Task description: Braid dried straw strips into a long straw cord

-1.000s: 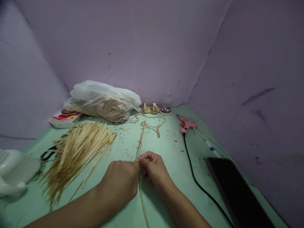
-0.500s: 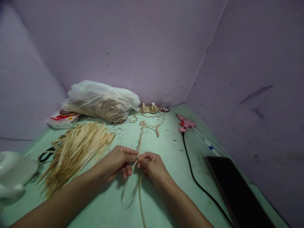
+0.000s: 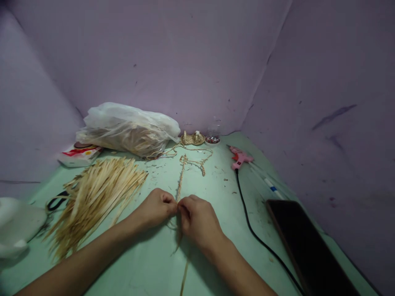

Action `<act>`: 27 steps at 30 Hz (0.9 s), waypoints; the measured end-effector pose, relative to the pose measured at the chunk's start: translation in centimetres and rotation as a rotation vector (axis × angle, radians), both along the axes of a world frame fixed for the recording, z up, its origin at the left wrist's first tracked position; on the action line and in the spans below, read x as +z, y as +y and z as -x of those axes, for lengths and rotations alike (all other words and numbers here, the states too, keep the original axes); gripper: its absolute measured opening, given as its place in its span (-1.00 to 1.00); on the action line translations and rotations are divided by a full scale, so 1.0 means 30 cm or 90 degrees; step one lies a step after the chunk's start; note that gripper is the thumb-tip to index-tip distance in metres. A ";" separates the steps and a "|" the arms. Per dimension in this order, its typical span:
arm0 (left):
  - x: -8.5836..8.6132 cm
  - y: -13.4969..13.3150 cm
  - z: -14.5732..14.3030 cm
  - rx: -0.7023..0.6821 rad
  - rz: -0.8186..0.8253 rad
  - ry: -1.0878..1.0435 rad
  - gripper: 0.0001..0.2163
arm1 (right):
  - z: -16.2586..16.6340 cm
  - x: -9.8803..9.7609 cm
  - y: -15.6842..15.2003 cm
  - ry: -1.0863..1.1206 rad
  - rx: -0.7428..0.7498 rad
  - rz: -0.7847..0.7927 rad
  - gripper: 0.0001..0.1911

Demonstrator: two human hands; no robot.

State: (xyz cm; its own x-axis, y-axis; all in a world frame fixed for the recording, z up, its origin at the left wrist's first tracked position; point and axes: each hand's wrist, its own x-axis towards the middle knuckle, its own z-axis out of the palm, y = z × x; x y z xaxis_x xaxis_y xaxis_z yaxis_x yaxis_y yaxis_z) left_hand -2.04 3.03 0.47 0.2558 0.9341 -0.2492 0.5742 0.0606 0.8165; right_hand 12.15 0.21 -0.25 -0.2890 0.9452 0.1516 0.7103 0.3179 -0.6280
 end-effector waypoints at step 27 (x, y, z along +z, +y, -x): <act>0.030 0.004 0.008 0.090 0.202 -0.176 -0.96 | 0.011 0.075 -0.059 -0.042 -0.003 0.177 -0.76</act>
State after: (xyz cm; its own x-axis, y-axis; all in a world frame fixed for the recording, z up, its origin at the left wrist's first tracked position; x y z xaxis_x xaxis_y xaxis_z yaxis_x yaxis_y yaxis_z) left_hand -2.29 3.14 1.36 0.2287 0.8529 -0.4694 0.3051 0.3951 0.8665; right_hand 11.82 -1.57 2.01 -0.2856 0.9491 -0.1326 0.7533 0.1368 -0.6433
